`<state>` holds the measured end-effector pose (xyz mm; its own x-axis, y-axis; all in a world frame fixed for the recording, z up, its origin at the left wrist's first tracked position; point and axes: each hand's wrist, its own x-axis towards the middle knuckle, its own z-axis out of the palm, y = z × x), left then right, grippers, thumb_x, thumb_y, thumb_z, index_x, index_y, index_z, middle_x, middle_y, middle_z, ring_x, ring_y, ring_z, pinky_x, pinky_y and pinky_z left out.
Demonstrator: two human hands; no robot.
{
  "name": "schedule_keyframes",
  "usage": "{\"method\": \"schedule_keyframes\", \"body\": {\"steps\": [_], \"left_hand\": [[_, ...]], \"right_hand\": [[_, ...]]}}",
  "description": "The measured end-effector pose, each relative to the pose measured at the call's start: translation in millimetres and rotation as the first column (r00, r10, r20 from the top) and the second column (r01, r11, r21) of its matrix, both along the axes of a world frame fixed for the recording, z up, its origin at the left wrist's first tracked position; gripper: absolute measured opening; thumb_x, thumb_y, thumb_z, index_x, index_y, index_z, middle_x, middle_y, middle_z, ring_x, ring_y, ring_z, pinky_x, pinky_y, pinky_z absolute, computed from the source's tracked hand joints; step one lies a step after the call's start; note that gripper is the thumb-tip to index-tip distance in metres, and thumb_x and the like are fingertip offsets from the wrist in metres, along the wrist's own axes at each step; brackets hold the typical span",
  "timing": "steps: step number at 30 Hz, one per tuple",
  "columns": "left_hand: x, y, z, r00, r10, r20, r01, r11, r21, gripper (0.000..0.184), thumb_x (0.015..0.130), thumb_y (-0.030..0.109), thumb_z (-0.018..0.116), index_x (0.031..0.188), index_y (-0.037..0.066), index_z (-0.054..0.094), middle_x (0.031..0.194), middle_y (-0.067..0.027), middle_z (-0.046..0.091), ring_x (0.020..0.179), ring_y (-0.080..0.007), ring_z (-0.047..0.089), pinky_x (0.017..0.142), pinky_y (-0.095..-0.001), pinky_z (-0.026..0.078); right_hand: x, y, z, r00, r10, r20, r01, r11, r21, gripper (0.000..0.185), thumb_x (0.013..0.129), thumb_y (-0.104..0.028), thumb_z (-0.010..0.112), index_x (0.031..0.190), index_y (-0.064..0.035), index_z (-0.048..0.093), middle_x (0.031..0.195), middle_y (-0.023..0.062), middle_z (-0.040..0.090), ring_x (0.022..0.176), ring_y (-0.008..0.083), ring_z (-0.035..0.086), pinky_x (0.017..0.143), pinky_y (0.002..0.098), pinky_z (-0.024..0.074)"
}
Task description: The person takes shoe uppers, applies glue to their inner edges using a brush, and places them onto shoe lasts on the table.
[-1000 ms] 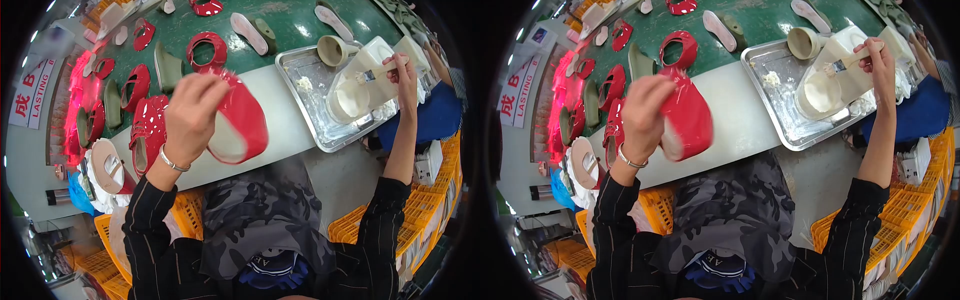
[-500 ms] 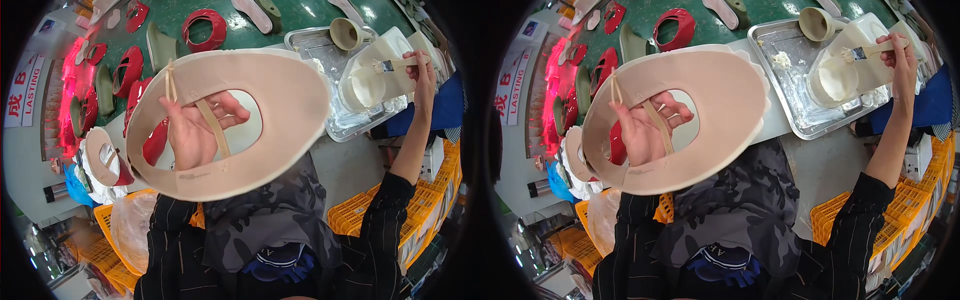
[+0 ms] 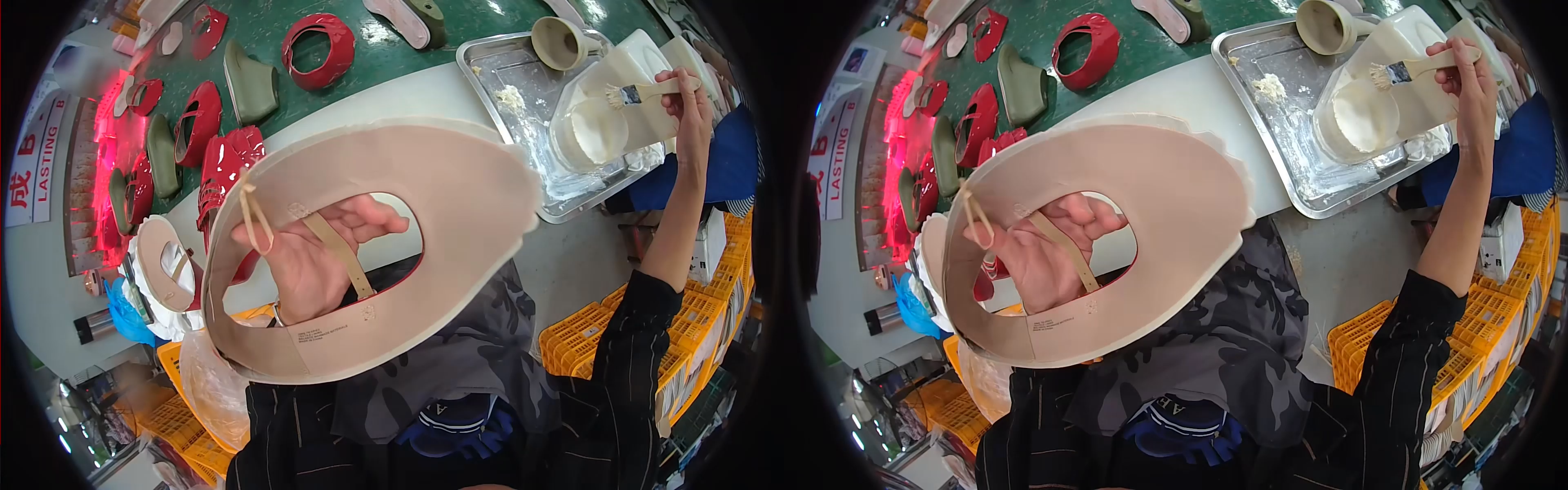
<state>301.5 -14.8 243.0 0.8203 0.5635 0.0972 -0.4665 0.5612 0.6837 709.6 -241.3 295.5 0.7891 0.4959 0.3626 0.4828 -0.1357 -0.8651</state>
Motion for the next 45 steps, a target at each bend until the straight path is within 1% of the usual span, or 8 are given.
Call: {"method": "schedule_keyframes", "body": {"steps": [10,15,18,22,24,26,36,45], "left_hand": [[-12,-43,-14,0.918,-0.213,-0.335,0.138,0.962,-0.234,0.095,0.076,0.079,0.015,0.111,-0.002,0.053,0.081,-0.0176,0.063,0.048,-0.0145,0.050,0.070,-0.0358,0.051],[-9,-65,-6,0.855,-0.312,-0.415,0.259,0.949,-0.180,0.066,0.093,0.056,0.024,0.105,-0.001,0.053,0.097,-0.0102,0.062,0.041,-0.0074,0.035,0.081,-0.0555,0.046],[-8,-70,-4,0.849,-0.370,-0.378,0.310,0.927,-0.210,0.064,0.093,0.056,0.021,0.098,-0.001,0.049,0.109,-0.0188,0.055,0.044,-0.0087,0.038,0.076,-0.0540,0.050],[6,-69,1,0.840,-0.441,-0.316,0.394,0.896,-0.202,0.060,0.094,0.054,0.016,0.093,0.001,0.045,0.118,-0.0247,0.046,0.049,-0.0123,0.043,0.072,-0.0527,0.052],[18,-64,2,0.839,-0.461,-0.288,0.429,0.887,-0.172,0.059,0.094,0.053,0.016,0.091,0.002,0.044,0.120,-0.0234,0.045,0.050,-0.0132,0.043,0.071,-0.0518,0.053],[31,-58,4,0.822,-0.504,-0.263,0.450,0.860,-0.243,0.054,0.096,0.049,0.017,0.094,0.005,0.047,0.127,-0.0235,0.039,0.055,-0.0113,0.044,0.076,-0.0492,0.051],[110,-48,20,0.606,-0.665,-0.436,0.569,0.746,-0.347,0.048,0.099,0.039,0.017,0.104,0.002,0.046,0.118,-0.0219,0.052,0.045,-0.0065,0.034,0.062,-0.0387,0.057],[154,-72,22,0.328,-0.766,-0.552,0.675,0.599,-0.431,0.051,0.098,0.039,0.016,0.106,0.000,0.048,0.110,-0.0232,0.056,0.040,-0.0028,0.025,0.057,-0.0329,0.059]], "right_hand": [[-52,-18,-17,0.993,0.113,0.023,-0.114,0.940,0.321,0.020,0.096,-0.020,0.044,0.102,-0.0027,0.052,0.093,0.0120,0.063,0.066,0.0098,0.056,0.060,0.0208,0.0454],[-105,-19,-45,0.971,0.089,0.223,-0.089,0.996,-0.012,0.012,0.092,-0.008,0.048,0.101,-0.0004,0.052,0.096,0.0095,0.063,0.078,0.0124,0.060,0.066,0.0222,0.0474],[-113,-14,-56,0.870,0.134,0.475,-0.057,0.983,-0.173,0.013,0.084,0.001,0.055,0.097,0.0001,0.055,0.097,0.0111,0.064,0.085,0.0189,0.062,0.073,0.0259,0.0484],[-120,-15,-53,0.841,0.242,0.483,-0.136,0.960,-0.244,0.020,0.076,0.007,0.058,0.094,0.0013,0.057,0.094,0.0136,0.063,0.088,0.0260,0.062,0.076,0.0290,0.0479],[-120,-18,-50,0.861,0.238,0.449,-0.168,0.967,-0.190,0.014,0.082,0.003,0.056,0.096,0.0009,0.057,0.095,0.0130,0.062,0.086,0.0222,0.061,0.075,0.0276,0.0480],[-122,-25,-50,0.986,0.146,0.081,-0.146,0.989,-0.005,0.012,0.091,-0.006,0.049,0.099,0.0004,0.054,0.097,0.0112,0.062,0.080,0.0159,0.060,0.071,0.0250,0.0478],[-119,-15,-13,0.993,-0.040,-0.107,0.080,0.916,0.394,0.022,0.097,-0.024,0.039,0.100,-0.0019,0.041,0.081,0.0094,0.059,0.057,0.0088,0.053,0.054,0.0188,0.0455],[-98,-31,-21,0.972,0.102,0.213,-0.125,0.987,0.101,0.023,0.097,-0.024,0.038,0.102,-0.0012,0.042,0.083,0.0114,0.059,0.060,0.0095,0.053,0.056,0.0199,0.0456]]}}
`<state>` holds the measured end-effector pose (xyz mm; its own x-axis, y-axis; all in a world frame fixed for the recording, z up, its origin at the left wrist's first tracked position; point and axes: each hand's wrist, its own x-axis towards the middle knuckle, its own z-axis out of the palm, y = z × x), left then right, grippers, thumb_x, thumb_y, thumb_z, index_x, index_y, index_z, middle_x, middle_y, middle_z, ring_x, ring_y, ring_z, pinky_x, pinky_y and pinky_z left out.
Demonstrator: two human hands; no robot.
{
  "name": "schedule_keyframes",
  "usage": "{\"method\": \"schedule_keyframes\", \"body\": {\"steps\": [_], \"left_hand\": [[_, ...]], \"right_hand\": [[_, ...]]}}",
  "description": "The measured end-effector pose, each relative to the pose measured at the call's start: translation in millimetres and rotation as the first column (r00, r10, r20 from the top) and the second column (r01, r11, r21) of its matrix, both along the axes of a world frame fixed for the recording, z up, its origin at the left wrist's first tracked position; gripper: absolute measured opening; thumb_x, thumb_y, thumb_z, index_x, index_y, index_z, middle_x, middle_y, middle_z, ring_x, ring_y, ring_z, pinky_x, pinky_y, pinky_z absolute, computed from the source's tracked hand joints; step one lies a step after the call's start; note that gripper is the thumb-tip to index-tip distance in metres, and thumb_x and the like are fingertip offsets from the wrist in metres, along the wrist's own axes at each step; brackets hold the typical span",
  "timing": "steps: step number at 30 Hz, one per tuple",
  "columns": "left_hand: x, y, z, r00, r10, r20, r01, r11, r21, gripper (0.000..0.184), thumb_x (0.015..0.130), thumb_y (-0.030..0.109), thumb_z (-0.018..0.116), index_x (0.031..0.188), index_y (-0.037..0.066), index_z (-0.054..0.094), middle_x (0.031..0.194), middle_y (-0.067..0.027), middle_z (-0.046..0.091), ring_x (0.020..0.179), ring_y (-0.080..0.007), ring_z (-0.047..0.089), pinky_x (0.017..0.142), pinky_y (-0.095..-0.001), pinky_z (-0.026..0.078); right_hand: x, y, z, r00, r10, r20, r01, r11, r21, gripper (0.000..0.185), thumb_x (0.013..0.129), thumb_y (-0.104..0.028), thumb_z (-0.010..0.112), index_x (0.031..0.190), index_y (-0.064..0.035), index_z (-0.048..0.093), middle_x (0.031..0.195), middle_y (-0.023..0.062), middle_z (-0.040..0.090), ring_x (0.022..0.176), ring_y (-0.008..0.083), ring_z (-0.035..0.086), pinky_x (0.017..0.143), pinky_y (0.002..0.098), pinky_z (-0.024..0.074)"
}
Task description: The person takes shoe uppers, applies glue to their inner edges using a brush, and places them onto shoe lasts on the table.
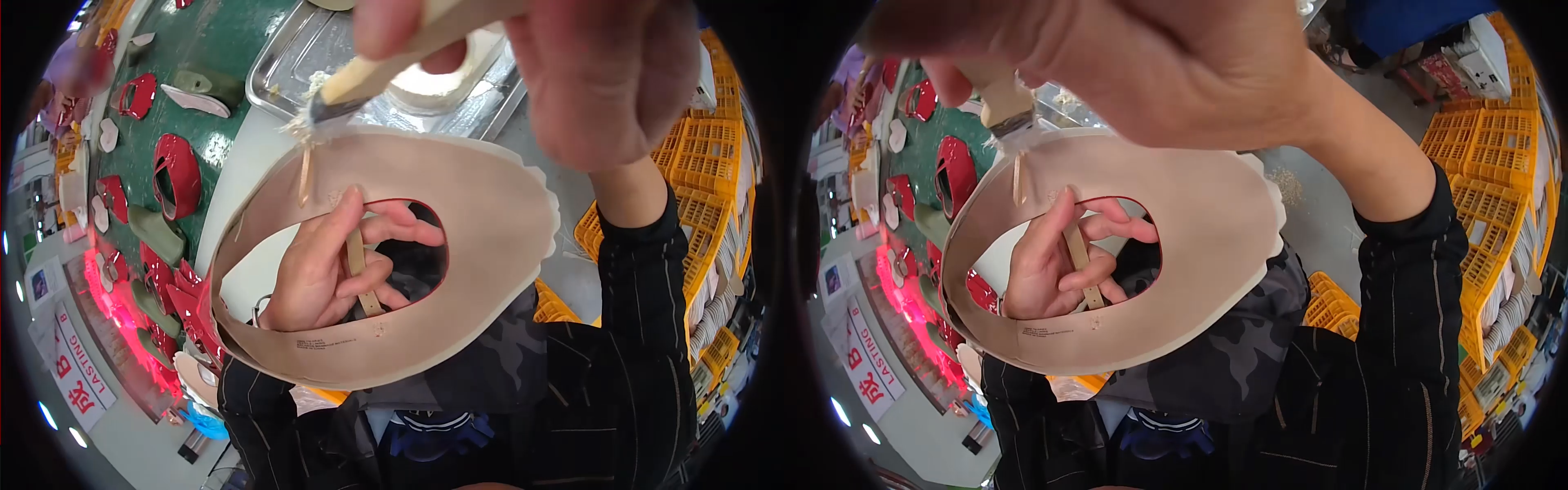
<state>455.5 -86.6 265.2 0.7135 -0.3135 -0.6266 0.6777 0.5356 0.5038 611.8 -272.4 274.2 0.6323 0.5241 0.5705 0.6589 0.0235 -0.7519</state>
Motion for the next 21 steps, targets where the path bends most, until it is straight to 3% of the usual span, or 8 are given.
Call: {"method": "schedule_keyframes", "body": {"steps": [9,11,15,20,21], "left_hand": [[2,-3,3,0.993,-0.024,0.112,-0.011,0.955,0.297,0.047,0.098,0.035,0.019,0.102,0.000,0.049,0.102,-0.0225,0.060,0.041,-0.0024,0.025,0.049,-0.0296,0.057],[3,-5,1,0.988,0.000,0.152,-0.041,0.965,0.260,0.050,0.098,0.036,0.022,0.106,-0.004,0.052,0.106,-0.0224,0.059,0.042,-0.0029,0.025,0.055,-0.0285,0.057],[5,-15,8,0.982,-0.023,0.189,-0.043,0.941,0.336,0.049,0.098,0.035,0.022,0.105,-0.003,0.052,0.106,-0.0224,0.059,0.041,-0.0030,0.025,0.053,-0.0292,0.057],[-2,-10,7,0.934,0.165,0.316,-0.259,0.923,0.283,0.047,0.099,0.034,0.021,0.107,-0.003,0.049,0.106,-0.0233,0.058,0.041,-0.0037,0.026,0.052,-0.0295,0.056],[-4,-9,6,0.931,0.184,0.316,-0.279,0.917,0.285,0.048,0.099,0.034,0.020,0.109,-0.003,0.048,0.109,-0.0249,0.056,0.041,-0.0056,0.033,0.052,-0.0303,0.056]], "right_hand": [[6,-40,0,0.993,0.112,0.045,-0.092,0.946,-0.310,0.024,0.098,-0.023,0.037,0.103,-0.0008,0.043,0.085,0.0133,0.060,0.063,0.0106,0.053,0.059,0.0212,0.0462],[6,-35,1,0.986,0.133,0.098,-0.101,0.954,-0.282,0.024,0.098,-0.023,0.036,0.104,-0.0007,0.043,0.086,0.0137,0.060,0.063,0.0108,0.053,0.059,0.0215,0.0463],[8,-14,-6,0.975,0.147,0.169,-0.103,0.964,-0.244,0.024,0.098,-0.022,0.036,0.104,-0.0005,0.043,0.087,0.0145,0.060,0.064,0.0113,0.054,0.060,0.0221,0.0466],[16,-22,-14,0.984,0.110,0.138,-0.098,0.991,-0.088,0.024,0.098,-0.022,0.035,0.105,-0.0003,0.043,0.088,0.0156,0.060,0.065,0.0119,0.054,0.061,0.0228,0.0469],[17,-28,-16,0.985,0.102,0.138,-0.097,0.994,-0.042,0.024,0.098,-0.022,0.035,0.106,-0.0003,0.043,0.089,0.0158,0.060,0.066,0.0120,0.054,0.062,0.0229,0.0470]]}}
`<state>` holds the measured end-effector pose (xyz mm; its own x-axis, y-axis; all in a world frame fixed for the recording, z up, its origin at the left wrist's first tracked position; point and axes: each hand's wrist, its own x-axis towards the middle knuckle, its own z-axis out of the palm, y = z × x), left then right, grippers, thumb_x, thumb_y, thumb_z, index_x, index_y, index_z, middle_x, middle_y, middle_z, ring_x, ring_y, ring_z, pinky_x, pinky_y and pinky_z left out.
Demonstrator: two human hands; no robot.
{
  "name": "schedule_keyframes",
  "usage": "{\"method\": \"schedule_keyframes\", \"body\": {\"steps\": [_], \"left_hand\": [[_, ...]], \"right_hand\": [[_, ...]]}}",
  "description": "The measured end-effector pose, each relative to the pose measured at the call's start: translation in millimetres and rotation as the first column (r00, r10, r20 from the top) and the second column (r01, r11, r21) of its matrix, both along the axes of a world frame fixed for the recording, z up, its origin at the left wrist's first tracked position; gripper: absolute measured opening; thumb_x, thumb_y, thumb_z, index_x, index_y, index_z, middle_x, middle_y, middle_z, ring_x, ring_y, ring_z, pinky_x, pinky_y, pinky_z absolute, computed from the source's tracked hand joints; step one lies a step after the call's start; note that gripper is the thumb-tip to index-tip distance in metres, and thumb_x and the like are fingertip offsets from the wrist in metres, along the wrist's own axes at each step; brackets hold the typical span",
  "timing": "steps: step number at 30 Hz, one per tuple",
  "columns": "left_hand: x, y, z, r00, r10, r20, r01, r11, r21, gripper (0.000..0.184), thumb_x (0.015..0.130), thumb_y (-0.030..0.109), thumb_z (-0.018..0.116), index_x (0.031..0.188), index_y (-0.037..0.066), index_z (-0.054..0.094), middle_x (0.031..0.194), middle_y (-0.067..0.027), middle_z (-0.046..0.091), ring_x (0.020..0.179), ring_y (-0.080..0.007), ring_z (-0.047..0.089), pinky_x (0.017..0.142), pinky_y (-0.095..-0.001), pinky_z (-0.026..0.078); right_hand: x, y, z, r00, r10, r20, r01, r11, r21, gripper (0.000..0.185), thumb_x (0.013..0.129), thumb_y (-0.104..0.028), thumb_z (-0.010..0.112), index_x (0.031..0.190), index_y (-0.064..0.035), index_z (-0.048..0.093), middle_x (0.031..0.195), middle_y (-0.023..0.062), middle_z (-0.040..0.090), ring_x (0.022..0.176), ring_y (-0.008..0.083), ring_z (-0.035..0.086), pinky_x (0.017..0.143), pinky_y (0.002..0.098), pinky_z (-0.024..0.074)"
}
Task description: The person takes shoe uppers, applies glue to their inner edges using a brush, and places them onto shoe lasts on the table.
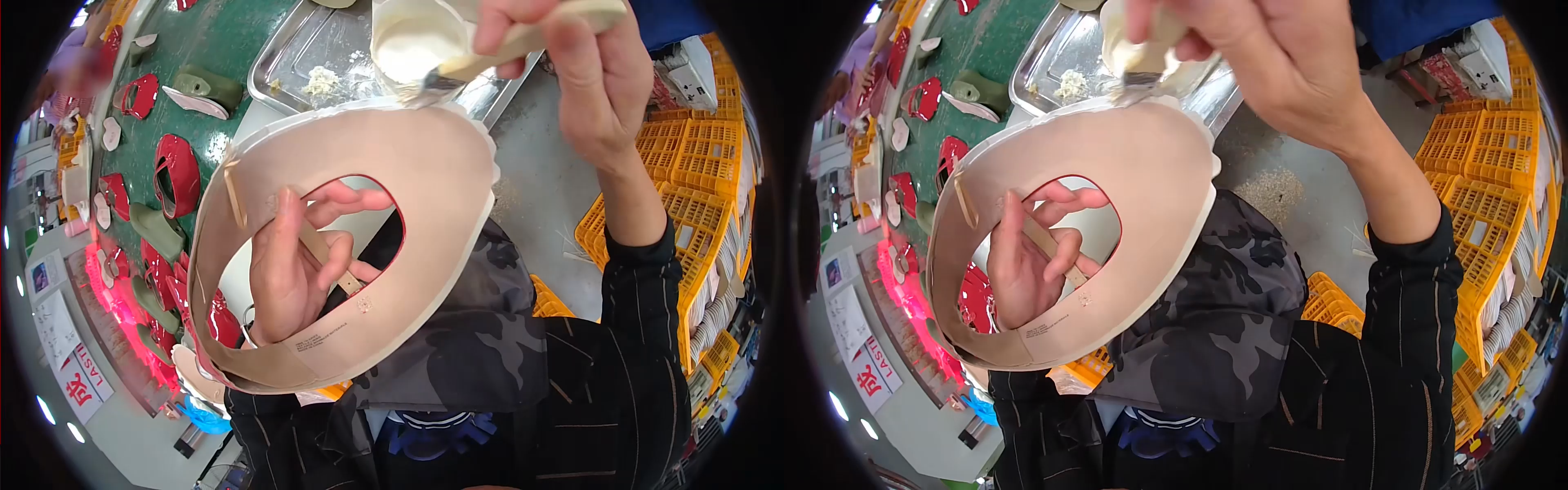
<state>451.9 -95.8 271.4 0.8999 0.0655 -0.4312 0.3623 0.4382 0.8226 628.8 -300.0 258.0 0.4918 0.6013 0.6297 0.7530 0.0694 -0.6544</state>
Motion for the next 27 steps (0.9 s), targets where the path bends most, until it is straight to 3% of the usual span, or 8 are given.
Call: {"method": "schedule_keyframes", "body": {"steps": [4,6,7,9,12,18,25,27], "left_hand": [[-3,-2,-7,0.996,0.090,0.027,-0.088,0.994,-0.071,0.050,0.099,0.037,0.019,0.110,-0.003,0.047,0.112,-0.0264,0.054,0.045,-0.0133,0.048,0.053,-0.0332,0.056],[-6,-3,-12,0.991,0.059,0.124,-0.049,0.996,-0.078,0.051,0.098,0.039,0.018,0.115,-0.002,0.044,0.116,-0.0273,0.050,0.060,-0.0275,0.062,0.057,-0.0360,0.056],[-6,-6,-13,0.990,0.059,0.127,-0.049,0.996,-0.079,0.051,0.098,0.039,0.018,0.115,-0.002,0.044,0.116,-0.0273,0.050,0.060,-0.0275,0.062,0.057,-0.0360,0.056],[-5,-15,-15,0.967,0.186,0.171,-0.156,0.972,-0.179,0.052,0.098,0.043,0.017,0.119,0.001,0.040,0.122,-0.0266,0.046,0.076,-0.0370,0.065,0.064,-0.0402,0.055],[-2,-23,-22,0.934,0.254,0.252,-0.191,0.949,-0.250,0.052,0.097,0.045,0.017,0.123,0.004,0.037,0.127,-0.0254,0.042,0.089,-0.0402,0.062,0.074,-0.0459,0.053],[4,-30,-39,0.873,0.352,0.336,-0.208,0.894,-0.396,0.053,0.096,0.048,0.018,0.126,0.008,0.036,0.130,-0.0244,0.041,0.096,-0.0453,0.057,0.083,-0.0515,0.048],[2,-36,-37,0.847,0.290,0.446,-0.194,0.949,-0.249,0.055,0.095,0.051,0.019,0.123,0.008,0.040,0.126,-0.0280,0.043,0.095,-0.0470,0.057,0.083,-0.0538,0.047],[-1,-41,-32,0.834,0.260,0.487,-0.161,0.958,-0.236,0.056,0.094,0.053,0.020,0.122,0.009,0.041,0.125,-0.0293,0.043,0.094,-0.0482,0.057,0.082,-0.0548,0.047]], "right_hand": [[-2,-16,-5,0.999,0.010,0.041,-0.014,0.995,0.100,0.024,0.098,-0.021,0.035,0.106,-0.0002,0.043,0.089,0.0170,0.060,0.066,0.0129,0.054,0.062,0.0236,0.0472],[-5,-22,-10,0.994,0.031,0.104,-0.044,0.992,0.120,0.024,0.098,-0.022,0.035,0.106,-0.0003,0.042,0.089,0.0186,0.059,0.066,0.0146,0.054,0.062,0.0244,0.0472],[-11,-23,-13,0.998,-0.016,0.053,0.007,0.988,0.151,0.024,0.097,-0.023,0.037,0.105,-0.0008,0.042,0.088,0.0200,0.059,0.066,0.0166,0.054,0.061,0.0259,0.0474],[-14,-27,-22,0.999,-0.023,0.039,0.015,0.981,0.191,0.025,0.097,-0.024,0.037,0.105,-0.0011,0.041,0.088,0.0207,0.059,0.066,0.0173,0.054,0.061,0.0266,0.0475],[-21,-31,-26,0.998,-0.068,0.004,0.065,0.967,0.246,0.026,0.097,-0.027,0.037,0.104,-0.0018,0.040,0.087,0.0210,0.058,0.066,0.0185,0.054,0.060,0.0276,0.0476],[-30,-34,-28,0.988,-0.126,-0.095,0.147,0.949,0.278,0.027,0.098,-0.028,0.034,0.102,-0.0023,0.040,0.084,0.0198,0.058,0.065,0.0190,0.054,0.060,0.0272,0.0475],[8,-17,6,0.999,-0.005,-0.042,0.026,0.852,0.523,0.028,0.099,-0.022,0.028,0.106,-0.0014,0.045,0.090,0.0196,0.059,0.064,0.0185,0.057,0.058,0.0267,0.0518],[-24,9,29,0.860,-0.141,-0.491,0.419,0.744,0.521,0.025,0.098,-0.028,0.034,0.101,-0.0032,0.038,0.084,0.0149,0.059,0.059,0.0097,0.055,0.057,0.0191,0.0468]]}}
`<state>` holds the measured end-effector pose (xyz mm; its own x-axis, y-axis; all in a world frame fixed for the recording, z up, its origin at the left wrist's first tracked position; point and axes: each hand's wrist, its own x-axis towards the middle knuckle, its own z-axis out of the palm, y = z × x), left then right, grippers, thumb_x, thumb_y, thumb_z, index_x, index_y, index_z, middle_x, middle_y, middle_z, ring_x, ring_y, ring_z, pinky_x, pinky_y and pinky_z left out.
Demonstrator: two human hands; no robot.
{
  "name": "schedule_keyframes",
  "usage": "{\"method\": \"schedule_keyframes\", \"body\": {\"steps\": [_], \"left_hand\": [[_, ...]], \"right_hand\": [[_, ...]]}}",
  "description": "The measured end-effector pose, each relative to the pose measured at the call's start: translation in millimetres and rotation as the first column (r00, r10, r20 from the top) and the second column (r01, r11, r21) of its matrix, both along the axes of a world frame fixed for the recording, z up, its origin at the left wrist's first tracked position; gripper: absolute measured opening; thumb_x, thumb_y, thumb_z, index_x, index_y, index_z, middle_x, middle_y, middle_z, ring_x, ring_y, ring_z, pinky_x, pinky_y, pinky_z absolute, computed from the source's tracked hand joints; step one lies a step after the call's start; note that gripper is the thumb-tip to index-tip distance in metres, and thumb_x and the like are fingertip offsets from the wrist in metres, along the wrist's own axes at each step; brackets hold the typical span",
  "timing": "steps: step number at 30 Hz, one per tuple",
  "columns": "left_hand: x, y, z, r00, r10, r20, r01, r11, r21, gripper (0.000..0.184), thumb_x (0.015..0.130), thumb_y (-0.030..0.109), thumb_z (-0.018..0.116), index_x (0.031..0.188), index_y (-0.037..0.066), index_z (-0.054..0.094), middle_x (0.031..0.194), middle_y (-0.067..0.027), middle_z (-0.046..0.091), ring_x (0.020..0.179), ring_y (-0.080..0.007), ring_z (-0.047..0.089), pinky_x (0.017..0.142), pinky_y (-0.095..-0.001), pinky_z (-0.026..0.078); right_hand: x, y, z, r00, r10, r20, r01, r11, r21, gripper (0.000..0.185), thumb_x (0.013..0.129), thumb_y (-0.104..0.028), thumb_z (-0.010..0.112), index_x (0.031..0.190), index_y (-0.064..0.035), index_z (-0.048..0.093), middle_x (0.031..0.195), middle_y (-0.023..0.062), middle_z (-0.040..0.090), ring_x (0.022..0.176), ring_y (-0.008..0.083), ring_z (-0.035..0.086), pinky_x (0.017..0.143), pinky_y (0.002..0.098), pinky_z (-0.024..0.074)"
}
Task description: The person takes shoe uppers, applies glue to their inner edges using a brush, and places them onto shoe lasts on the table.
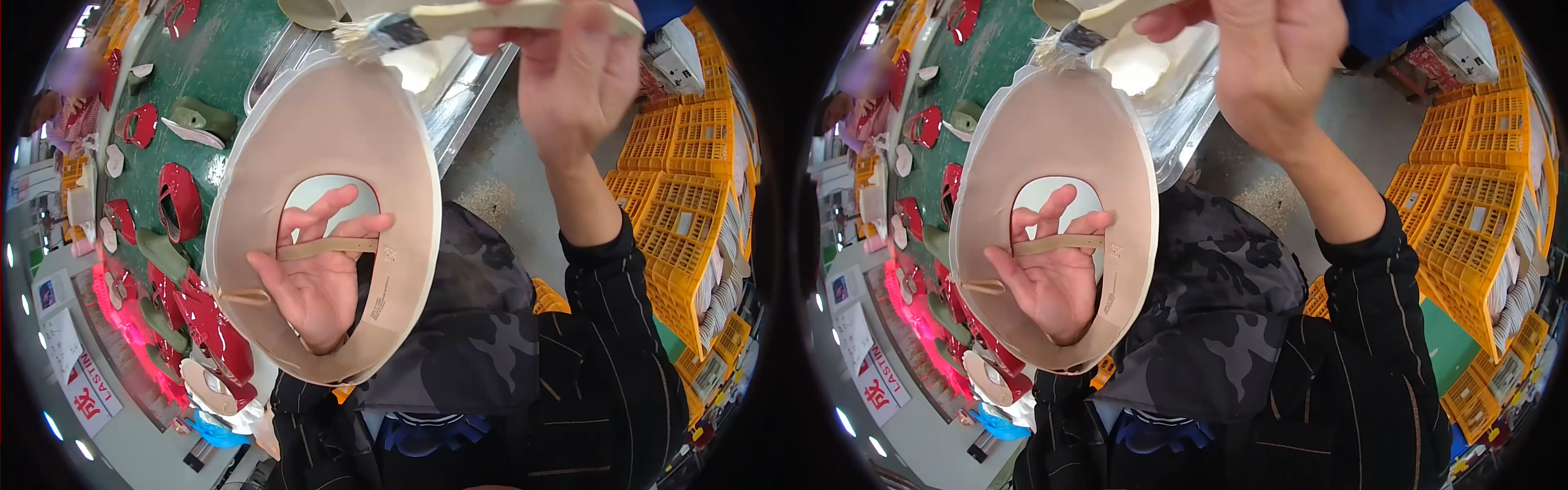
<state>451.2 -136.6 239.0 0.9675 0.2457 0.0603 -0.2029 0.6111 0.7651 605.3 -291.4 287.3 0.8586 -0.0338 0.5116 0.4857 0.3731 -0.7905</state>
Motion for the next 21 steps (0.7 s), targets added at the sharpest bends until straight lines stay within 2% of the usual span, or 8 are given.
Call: {"method": "schedule_keyframes", "body": {"steps": [3,5,10,13,15,19,20,21], "left_hand": [[2,2,2,0.998,-0.001,0.063,-0.002,0.999,0.049,0.056,0.094,0.053,0.020,0.122,0.010,0.041,0.126,-0.0287,0.043,0.096,-0.0497,0.056,0.082,-0.0562,0.047],[5,2,2,0.996,0.026,0.089,-0.025,1.000,-0.011,0.055,0.094,0.053,0.020,0.123,0.010,0.040,0.127,-0.0282,0.042,0.098,-0.0503,0.054,0.084,-0.0574,0.045],[23,9,-7,0.984,0.106,0.143,-0.096,0.993,-0.075,0.053,0.094,0.053,0.022,0.124,0.011,0.037,0.129,-0.0265,0.041,0.106,-0.0509,0.049,0.092,-0.0593,0.037],[34,14,-13,0.963,0.159,0.216,-0.177,0.982,0.062,0.053,0.094,0.052,0.022,0.124,0.010,0.036,0.128,-0.0267,0.041,0.108,-0.0492,0.049,0.095,-0.0580,0.034],[40,12,-14,0.932,0.219,0.291,-0.284,0.937,0.204,0.056,0.094,0.053,0.023,0.123,0.007,0.036,0.126,-0.0285,0.042,0.109,-0.0466,0.050,0.096,-0.0551,0.035],[50,1,-7,0.895,0.296,0.334,-0.395,0.873,0.286,0.059,0.093,0.055,0.024,0.122,0.005,0.037,0.122,-0.0303,0.043,0.109,-0.0439,0.051,0.094,-0.0532,0.038],[53,2,-6,0.889,0.297,0.348,-0.404,0.868,0.289,0.059,0.093,0.055,0.024,0.122,0.005,0.037,0.122,-0.0303,0.043,0.109,-0.0439,0.051,0.094,-0.0532,0.038],[56,4,-6,0.875,0.294,0.384,-0.419,0.858,0.296,0.057,0.093,0.054,0.025,0.123,0.007,0.037,0.124,-0.0273,0.043,0.110,-0.0442,0.050,0.096,-0.0536,0.037]], "right_hand": [[21,-8,-14,0.997,0.066,-0.049,-0.069,0.996,-0.048,0.022,0.098,-0.026,0.034,0.103,-0.0043,0.037,0.085,0.0159,0.059,0.058,0.0114,0.056,0.056,0.0195,0.0472],[36,-17,-41,0.955,0.200,0.218,-0.181,0.978,-0.103,0.027,0.099,-0.022,0.029,0.105,-0.0015,0.045,0.089,0.0189,0.059,0.063,0.0181,0.057,0.057,0.0255,0.0502],[1,-27,-59,0.978,0.209,-0.026,-0.210,0.975,-0.077,0.021,0.099,-0.019,0.029,0.106,-0.0032,0.039,0.086,0.0187,0.057,0.060,0.0149,0.054,0.056,0.0251,0.0489],[0,-28,-56,0.967,0.256,-0.016,-0.255,0.956,-0.147,0.020,0.098,-0.020,0.034,0.102,-0.0012,0.039,0.085,0.0152,0.061,0.058,0.0118,0.057,0.054,0.0214,0.0499],[8,-20,-47,0.977,0.214,0.010,-0.213,0.975,-0.061,0.019,0.098,-0.020,0.035,0.102,-0.0016,0.040,0.086,0.0147,0.061,0.058,0.0113,0.057,0.054,0.0211,0.0497],[31,2,-32,0.980,0.194,0.053,-0.191,0.980,-0.047,0.018,0.098,-0.016,0.033,0.109,-0.0018,0.037,0.092,0.0187,0.058,0.063,0.0155,0.058,0.057,0.0249,0.0513],[30,11,-30,0.982,0.186,0.021,-0.186,0.982,0.022,0.013,0.096,-0.014,0.041,0.102,-0.0024,0.039,0.085,0.0128,0.060,0.059,0.0095,0.057,0.054,0.0194,0.0490],[27,10,-33,0.976,0.218,-0.022,-0.219,0.975,-0.037,0.014,0.097,-0.014,0.038,0.104,-0.0023,0.038,0.087,0.0150,0.059,0.059,0.0116,0.057,0.054,0.0210,0.0491]]}}
